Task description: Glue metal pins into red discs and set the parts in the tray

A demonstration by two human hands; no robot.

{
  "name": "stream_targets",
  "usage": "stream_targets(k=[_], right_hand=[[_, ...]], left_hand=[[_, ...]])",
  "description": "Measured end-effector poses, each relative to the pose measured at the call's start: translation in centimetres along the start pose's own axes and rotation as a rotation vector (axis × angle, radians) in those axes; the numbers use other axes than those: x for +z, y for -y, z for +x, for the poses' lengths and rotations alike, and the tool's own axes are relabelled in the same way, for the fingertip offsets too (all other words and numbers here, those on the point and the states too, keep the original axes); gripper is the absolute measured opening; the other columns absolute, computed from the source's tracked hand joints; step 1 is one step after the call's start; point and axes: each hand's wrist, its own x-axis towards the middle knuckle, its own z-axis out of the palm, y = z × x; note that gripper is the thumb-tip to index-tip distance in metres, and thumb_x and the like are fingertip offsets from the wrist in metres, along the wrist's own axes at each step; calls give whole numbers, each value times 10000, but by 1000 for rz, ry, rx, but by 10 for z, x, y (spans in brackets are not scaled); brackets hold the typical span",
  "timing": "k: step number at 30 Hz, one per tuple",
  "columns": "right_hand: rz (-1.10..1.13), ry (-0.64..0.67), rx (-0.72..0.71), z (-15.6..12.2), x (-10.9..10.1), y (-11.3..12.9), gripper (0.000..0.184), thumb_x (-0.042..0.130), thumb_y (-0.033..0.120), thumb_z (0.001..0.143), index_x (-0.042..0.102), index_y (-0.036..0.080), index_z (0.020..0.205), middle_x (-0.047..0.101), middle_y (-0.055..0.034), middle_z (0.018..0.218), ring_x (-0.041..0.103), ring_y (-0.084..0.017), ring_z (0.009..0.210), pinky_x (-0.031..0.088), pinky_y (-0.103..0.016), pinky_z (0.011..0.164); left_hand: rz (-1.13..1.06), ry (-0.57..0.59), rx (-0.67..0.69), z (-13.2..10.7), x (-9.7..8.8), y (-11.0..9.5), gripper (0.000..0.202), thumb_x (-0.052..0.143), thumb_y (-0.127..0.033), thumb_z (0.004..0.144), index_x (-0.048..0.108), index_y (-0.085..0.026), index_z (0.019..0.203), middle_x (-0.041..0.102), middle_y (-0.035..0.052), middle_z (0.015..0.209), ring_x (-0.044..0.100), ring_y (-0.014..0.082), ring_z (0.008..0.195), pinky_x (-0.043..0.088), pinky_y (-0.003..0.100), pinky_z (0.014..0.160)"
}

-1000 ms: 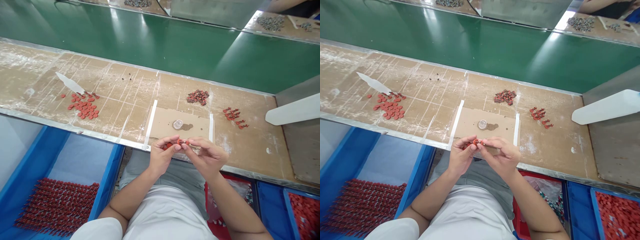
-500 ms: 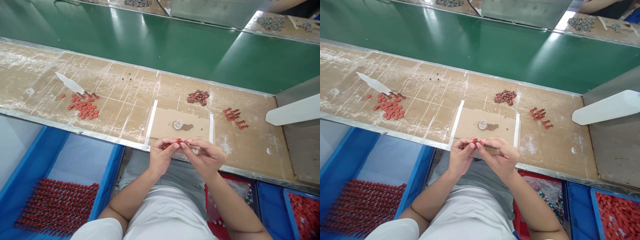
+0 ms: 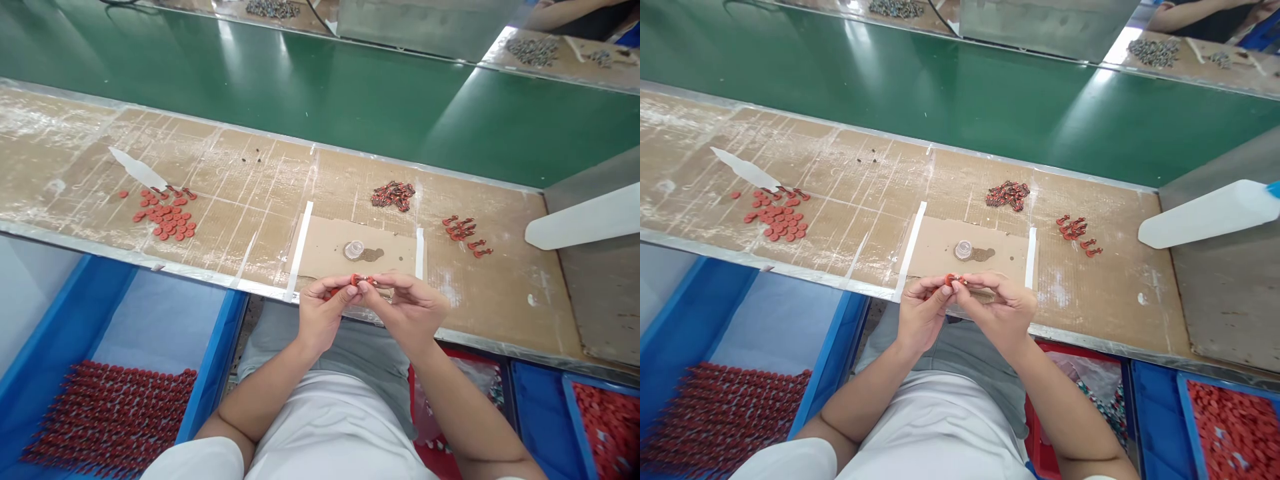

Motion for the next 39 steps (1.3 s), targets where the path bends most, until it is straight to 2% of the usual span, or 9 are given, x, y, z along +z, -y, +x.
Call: stream_targets(k=[13, 19, 22, 25, 29, 35, 39], right_hand=[[65, 9, 115, -2, -1, -5, 173, 838, 205, 693, 732, 202, 830, 755, -38, 761, 732, -179, 646, 628, -259, 549], [92, 22, 77, -1, -2, -2, 176, 824, 161, 700, 726, 213, 837, 749, -24, 759, 731, -167, 659, 627, -251, 572], [87, 2, 60, 0, -2, 0, 189, 822, 143, 700, 728, 220, 844, 757, -22, 771, 732, -162, 668, 632, -261, 613], [79, 8, 96, 1, -3, -1, 173, 827, 177, 710, 731, 221, 848, 764, -28, 776, 733, -168, 682, 636, -280, 635], [86, 16, 138, 2, -5, -5, 180, 850, 226, 693, 742, 215, 836, 767, -38, 772, 730, -172, 697, 632, -288, 653], [141, 34, 171, 3, -6, -8, 193, 855, 253, 697, 751, 221, 857, 767, -38, 785, 721, -165, 700, 626, -282, 661], [179, 47, 180, 3, -5, -7, 190, 852, 233, 708, 749, 225, 868, 770, -33, 798, 719, -148, 693, 621, -259, 664]], left_hand=[[65, 37, 36, -1, -4, 3, 131, 874, -237, 669, 790, -251, 768, 785, 17, 891, 749, 175, 864, 643, 265, 716], [80, 73, 61, -2, -3, 2, 121, 861, -214, 687, 793, -255, 778, 786, 20, 901, 743, 167, 874, 633, 251, 708], [78, 90, 88, -3, -2, 3, 137, 854, -183, 695, 796, -264, 789, 787, 11, 908, 740, 158, 894, 622, 260, 776], [79, 64, 96, -3, -1, 4, 144, 863, -190, 684, 798, -259, 793, 787, 15, 919, 741, 172, 912, 606, 318, 873], [87, 39, 90, -2, 0, 4, 160, 884, -211, 653, 797, -258, 778, 787, 25, 928, 744, 193, 917, 588, 379, 933], [96, 43, 108, -2, 0, 2, 162, 885, -204, 645, 794, -260, 767, 787, 26, 937, 743, 215, 935, 575, 430, 965], [92, 56, 124, -2, 0, 3, 164, 875, -175, 655, 793, -260, 770, 783, 21, 941, 740, 205, 935, 582, 405, 942]])
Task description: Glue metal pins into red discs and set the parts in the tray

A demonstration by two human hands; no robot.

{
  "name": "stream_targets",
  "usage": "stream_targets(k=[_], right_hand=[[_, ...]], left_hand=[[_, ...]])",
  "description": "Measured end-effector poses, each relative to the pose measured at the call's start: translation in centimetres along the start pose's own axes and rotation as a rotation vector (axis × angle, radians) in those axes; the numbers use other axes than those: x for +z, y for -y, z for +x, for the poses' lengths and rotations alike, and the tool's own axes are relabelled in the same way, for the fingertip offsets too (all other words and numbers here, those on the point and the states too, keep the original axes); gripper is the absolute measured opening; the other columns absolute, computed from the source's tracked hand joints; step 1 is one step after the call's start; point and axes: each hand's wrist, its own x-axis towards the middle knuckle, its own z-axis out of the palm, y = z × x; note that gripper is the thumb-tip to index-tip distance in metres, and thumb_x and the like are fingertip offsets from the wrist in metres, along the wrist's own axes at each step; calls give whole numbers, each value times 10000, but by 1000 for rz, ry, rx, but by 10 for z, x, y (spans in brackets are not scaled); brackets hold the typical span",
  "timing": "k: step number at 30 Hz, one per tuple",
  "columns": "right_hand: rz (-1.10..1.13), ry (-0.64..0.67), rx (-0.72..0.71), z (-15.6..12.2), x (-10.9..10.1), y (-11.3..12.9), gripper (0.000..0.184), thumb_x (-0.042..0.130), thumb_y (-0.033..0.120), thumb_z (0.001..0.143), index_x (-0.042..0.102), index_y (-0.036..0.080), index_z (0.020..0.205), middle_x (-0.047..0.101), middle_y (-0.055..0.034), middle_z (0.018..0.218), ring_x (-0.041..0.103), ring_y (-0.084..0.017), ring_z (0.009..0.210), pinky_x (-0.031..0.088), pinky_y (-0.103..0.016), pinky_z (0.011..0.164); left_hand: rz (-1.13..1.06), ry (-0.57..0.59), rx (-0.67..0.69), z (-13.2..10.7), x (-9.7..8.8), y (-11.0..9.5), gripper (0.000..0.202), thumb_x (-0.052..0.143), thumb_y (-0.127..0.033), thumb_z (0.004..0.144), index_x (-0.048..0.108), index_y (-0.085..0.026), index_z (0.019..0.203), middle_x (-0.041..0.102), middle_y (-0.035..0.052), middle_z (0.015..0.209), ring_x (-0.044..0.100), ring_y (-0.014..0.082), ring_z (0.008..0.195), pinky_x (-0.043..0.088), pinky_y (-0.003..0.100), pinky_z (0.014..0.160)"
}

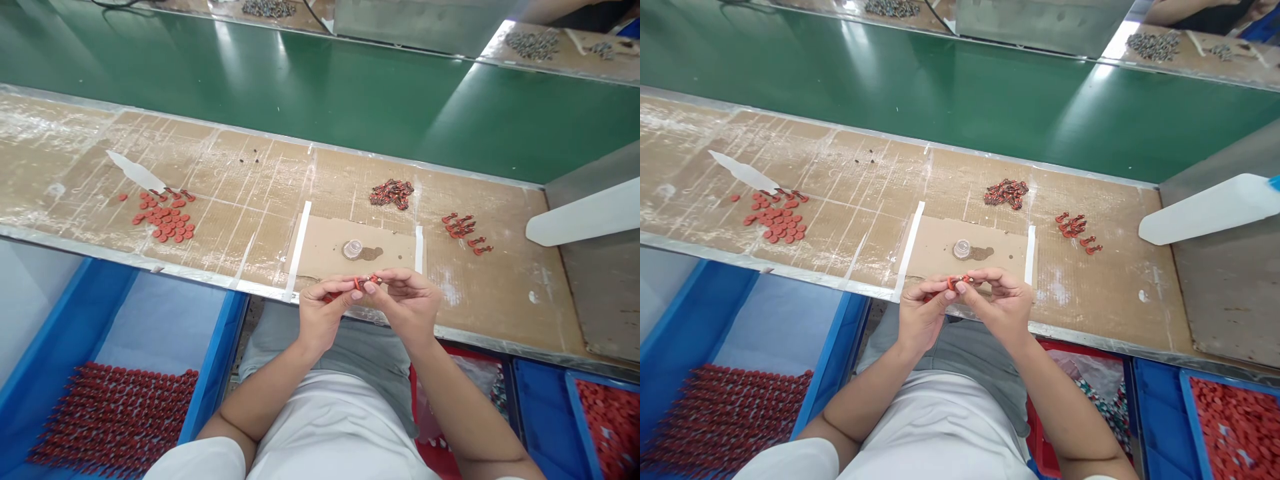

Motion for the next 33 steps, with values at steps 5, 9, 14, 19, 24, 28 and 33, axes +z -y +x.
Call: stream_targets(k=[5, 9, 14, 19, 24, 28, 33], right_hand=[[49, 3, 92, 0, 1, 1, 232, 859, 253, 698, 744, 216, 896, 776, -41, 803, 729, -153, 677, 625, -244, 612], [153, 55, 153, -1, -1, 0, 237, 843, 250, 724, 735, 236, 934, 779, -18, 798, 746, -155, 692, 632, -233, 616], [188, 127, 172, 1, -6, 5, 274, 856, 248, 711, 721, 227, 949, 768, -19, 759, 748, -183, 673, 650, -304, 658], [166, 203, 110, 5, -11, 9, 353, 876, 194, 662, 728, 215, 982, 742, -15, 698, 719, -164, 628, 614, -268, 614], [151, 318, 100, 9, -16, 11, 375, 862, 178, 659, 731, 199, 1009, 707, 0, 634, 682, -148, 563, 582, -254, 555], [174, 355, 89, 10, -18, 12, 369, 853, 142, 658, 742, 199, 1005, 695, 12, 610, 664, -132, 525, 577, -234, 542], [233, 409, 76, 9, -20, 10, 439, 824, 67, 664, 742, 229, 1064, 710, 22, 643, 682, -123, 569, 583, -217, 573]], left_hand=[[9, 2, 2, 0, 0, -1, 168, 878, -170, 647, 788, -265, 752, 785, 15, 934, 738, 198, 938, 590, 380, 921], [-1, 29, -8, -1, 0, -3, 135, 865, -191, 679, 789, -259, 768, 787, 22, 949, 740, 195, 941, 608, 334, 869], [-55, 52, -68, -3, -1, -3, 132, 834, -200, 730, 791, -260, 841, 791, 18, 924, 751, 158, 869, 617, 212, 700], [-66, 97, -92, -3, -3, -2, 139, 864, -195, 685, 790, -252, 788, 790, 15, 855, 756, 160, 808, 620, 208, 655], [-53, 179, -30, -4, -7, -1, 149, 861, -176, 688, 795, -261, 790, 785, 16, 865, 750, 157, 810, 631, 255, 732], [-20, 185, 18, -5, -9, 0, 155, 853, -170, 699, 797, -273, 801, 785, 19, 881, 746, 149, 808, 626, 255, 744], [14, 191, 27, -7, -9, 0, 142, 852, -188, 703, 799, -279, 798, 781, 29, 871, 744, 165, 789, 631, 274, 696]])
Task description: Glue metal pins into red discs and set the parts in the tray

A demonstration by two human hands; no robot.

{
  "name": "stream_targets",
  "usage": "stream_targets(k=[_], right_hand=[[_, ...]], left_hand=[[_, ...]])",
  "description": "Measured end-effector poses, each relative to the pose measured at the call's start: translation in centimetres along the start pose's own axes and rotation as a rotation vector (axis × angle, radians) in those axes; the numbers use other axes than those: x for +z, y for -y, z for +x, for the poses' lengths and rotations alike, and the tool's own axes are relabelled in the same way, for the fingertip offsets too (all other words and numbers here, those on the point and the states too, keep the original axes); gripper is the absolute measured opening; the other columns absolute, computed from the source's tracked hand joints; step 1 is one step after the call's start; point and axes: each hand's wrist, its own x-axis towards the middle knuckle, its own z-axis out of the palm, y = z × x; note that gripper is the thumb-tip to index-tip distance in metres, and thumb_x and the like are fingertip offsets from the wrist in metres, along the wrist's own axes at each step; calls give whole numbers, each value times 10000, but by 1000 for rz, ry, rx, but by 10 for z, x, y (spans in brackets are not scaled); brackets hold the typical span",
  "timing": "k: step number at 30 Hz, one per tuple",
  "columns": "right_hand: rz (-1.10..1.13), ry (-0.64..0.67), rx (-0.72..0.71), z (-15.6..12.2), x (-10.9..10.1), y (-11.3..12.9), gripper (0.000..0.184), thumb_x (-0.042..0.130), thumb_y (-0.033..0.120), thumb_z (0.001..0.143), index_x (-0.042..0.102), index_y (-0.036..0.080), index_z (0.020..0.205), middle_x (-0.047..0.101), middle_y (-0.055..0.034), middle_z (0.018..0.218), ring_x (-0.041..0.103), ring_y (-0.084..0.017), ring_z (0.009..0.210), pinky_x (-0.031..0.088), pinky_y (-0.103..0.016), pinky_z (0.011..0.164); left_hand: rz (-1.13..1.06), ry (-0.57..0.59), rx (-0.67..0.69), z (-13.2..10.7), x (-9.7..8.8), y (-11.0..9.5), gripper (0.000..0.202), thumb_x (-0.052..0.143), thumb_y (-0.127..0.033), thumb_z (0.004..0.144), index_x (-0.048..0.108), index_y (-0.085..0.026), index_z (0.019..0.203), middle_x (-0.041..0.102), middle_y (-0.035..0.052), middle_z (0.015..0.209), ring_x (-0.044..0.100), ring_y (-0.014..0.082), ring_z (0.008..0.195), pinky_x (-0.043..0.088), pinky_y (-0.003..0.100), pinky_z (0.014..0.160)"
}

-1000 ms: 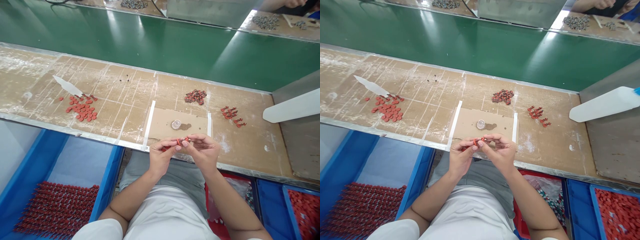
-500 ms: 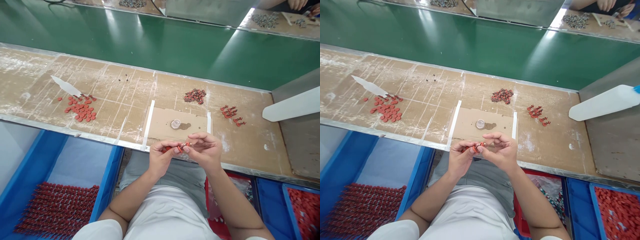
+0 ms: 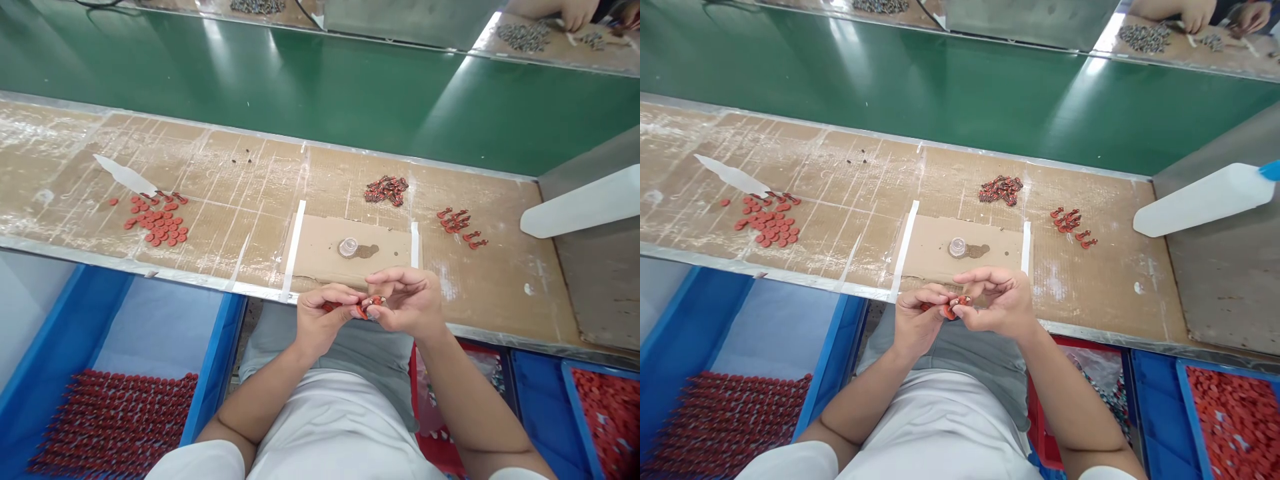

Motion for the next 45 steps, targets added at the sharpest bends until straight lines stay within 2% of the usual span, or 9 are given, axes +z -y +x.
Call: stream_targets(k=[6, 14, 18, 22, 25, 31, 36, 40, 45], right_hand=[[2, 16, 15, 2, -2, 3, 443, 827, 93, 671, 745, 226, 1086, 711, 10, 652, 691, -134, 602, 592, -229, 590], [59, 16, 0, 0, -3, -4, 457, 842, 133, 692, 726, 226, 1124, 760, -28, 746, 725, -161, 644, 613, -267, 637], [112, -15, 6, 0, 1, -2, 439, 849, 165, 700, 721, 237, 1114, 759, -25, 728, 731, -176, 649, 621, -297, 636], [98, -109, -12, -7, -6, 2, 374, 841, 215, 726, 725, 266, 1078, 766, -15, 738, 728, -173, 633, 603, -267, 542], [-87, -254, -29, -15, -28, 3, 356, 837, 214, 727, 728, 260, 1063, 766, -12, 743, 729, -172, 634, 610, -281, 574], [-973, -733, -19, -37, -117, -7, 386, 811, 305, 728, 726, 208, 1091, 772, -53, 838, 734, -208, 760, 601, -363, 762], [-1434, -842, 122, -50, -188, -20, 401, 712, 360, 779, 706, 167, 1130, 777, -91, 889, 722, -221, 731, 582, -382, 782], [-1485, -826, 174, -48, -208, -24, 361, 685, 347, 791, 707, 166, 1102, 776, -98, 905, 724, -225, 780, 562, -361, 816], [-1470, -846, 179, -39, -208, -28, 357, 684, 335, 790, 706, 154, 1096, 778, -95, 915, 725, -214, 771, 564, -360, 812]], left_hand=[[31, 35, 18, -1, -1, 1, 187, 836, -148, 713, 800, -291, 829, 778, 29, 897, 745, 183, 830, 638, 297, 707], [74, 35, 57, 1, -1, -3, 228, 836, -120, 707, 800, -284, 861, 781, 30, 918, 743, 160, 835, 621, 257, 725], [-23, -39, -66, 3, 3, -5, 204, 897, -219, 637, 794, -266, 807, 788, 25, 893, 751, 161, 777, 626, 263, 726], [-125, -160, -233, 7, 2, -5, 218, 902, -316, 632, 784, -232, 794, 793, 29, 880, 748, 129, 731, 615, 202, 689], [-149, -209, -277, 9, -3, -5, 223, 896, -324, 643, 779, -212, 796, 793, 32, 879, 748, 115, 752, 607, 167, 706], [-256, -251, -403, 12, -9, -10, 213, 813, -360, 758, 779, -160, 824, 787, 58, 884, 740, 107, 762, 605, 147, 697], [-294, -240, -472, 18, -5, -12, 148, 721, -252, 818, 782, -128, 872, 785, 85, 926, 742, 134, 814, 613, 172, 733], [-294, -233, -485, 19, -6, -11, 160, 672, -221, 834, 782, -129, 906, 783, 86, 960, 740, 139, 842, 613, 185, 761], [-286, -244, -482, 17, -10, -13, 181, 644, -221, 838, 782, -130, 910, 781, 89, 969, 736, 147, 864, 613, 199, 781]])
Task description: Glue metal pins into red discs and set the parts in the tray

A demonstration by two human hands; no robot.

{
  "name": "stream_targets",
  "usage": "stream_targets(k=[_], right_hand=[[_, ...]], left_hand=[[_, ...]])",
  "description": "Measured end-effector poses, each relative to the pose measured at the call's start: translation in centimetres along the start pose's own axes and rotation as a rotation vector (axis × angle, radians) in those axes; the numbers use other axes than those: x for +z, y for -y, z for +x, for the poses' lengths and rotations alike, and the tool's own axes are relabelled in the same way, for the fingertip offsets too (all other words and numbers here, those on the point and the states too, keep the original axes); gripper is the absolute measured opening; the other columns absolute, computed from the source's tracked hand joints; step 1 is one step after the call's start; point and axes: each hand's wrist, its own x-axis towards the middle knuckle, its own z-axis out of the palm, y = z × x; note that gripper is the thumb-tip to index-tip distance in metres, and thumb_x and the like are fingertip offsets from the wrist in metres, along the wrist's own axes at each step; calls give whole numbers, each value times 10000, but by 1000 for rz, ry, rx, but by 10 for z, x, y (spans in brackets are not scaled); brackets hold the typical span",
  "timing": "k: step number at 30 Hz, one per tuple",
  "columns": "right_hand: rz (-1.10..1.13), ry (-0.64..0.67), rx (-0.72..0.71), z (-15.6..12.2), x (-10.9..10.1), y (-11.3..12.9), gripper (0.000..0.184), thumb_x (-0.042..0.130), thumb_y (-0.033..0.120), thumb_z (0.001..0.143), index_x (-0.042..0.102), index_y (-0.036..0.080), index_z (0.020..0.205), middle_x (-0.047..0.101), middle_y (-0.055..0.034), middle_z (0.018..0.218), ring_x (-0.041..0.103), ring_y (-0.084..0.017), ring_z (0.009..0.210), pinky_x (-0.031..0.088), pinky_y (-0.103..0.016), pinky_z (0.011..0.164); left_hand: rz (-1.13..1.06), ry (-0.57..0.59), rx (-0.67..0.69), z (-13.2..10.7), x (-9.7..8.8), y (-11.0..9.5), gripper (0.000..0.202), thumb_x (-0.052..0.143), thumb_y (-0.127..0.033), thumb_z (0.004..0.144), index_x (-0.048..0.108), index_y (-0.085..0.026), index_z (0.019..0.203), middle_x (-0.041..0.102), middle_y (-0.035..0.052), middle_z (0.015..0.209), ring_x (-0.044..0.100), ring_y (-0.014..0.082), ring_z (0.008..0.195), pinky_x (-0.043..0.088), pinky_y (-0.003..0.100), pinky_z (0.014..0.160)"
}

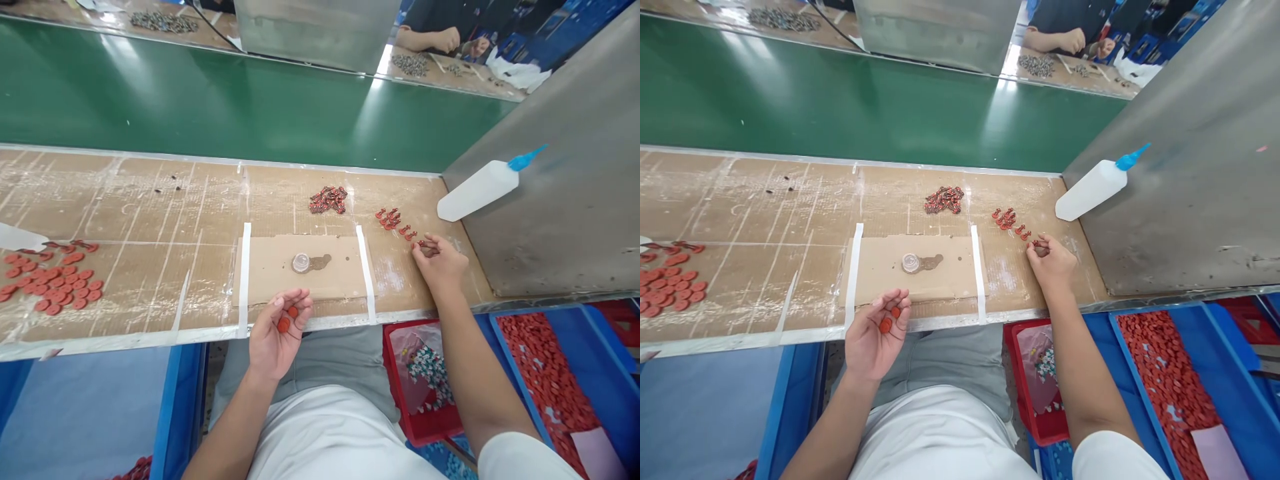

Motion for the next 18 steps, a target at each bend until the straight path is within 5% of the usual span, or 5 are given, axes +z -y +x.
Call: stream_targets(k=[8, 12, 15, 18], right_hand=[[100, -76, 33, 5, -13, 7, 373, 759, 352, 749, 711, 167, 1069, 778, -118, 958, 679, -184, 631, 532, -328, 715], [373, -125, 41, -18, -40, 44, 300, 718, 336, 821, 717, 198, 1088, 772, -116, 951, 674, -189, 643, 507, -308, 611], [423, -35, -148, -55, -58, 92, 258, 748, 289, 807, 731, 249, 1061, 773, -56, 868, 666, -185, 630, 489, -314, 577], [424, 149, -570, -88, -65, 137, 337, 797, 220, 760, 716, 291, 1080, 769, -8, 795, 675, -172, 615, 519, -324, 624]], left_hand=[[-6, 40, -22, 0, 2, 2, 211, 614, -231, 853, 779, -125, 930, 778, 102, 1002, 736, 159, 896, 603, 211, 799], [-44, 94, -49, 0, 7, 6, 323, 555, -315, 889, 758, -114, 1039, 742, 140, 1155, 693, 224, 1104, 558, 308, 964], [-74, 167, -62, 0, 14, 10, 435, 510, -406, 907, 709, -115, 1161, 654, 167, 1326, 566, 286, 1307, 457, 408, 1101], [-91, 202, -71, 0, 18, 11, 468, 483, -432, 917, 667, -128, 1222, 591, 166, 1411, 477, 298, 1390, 401, 429, 1141]])
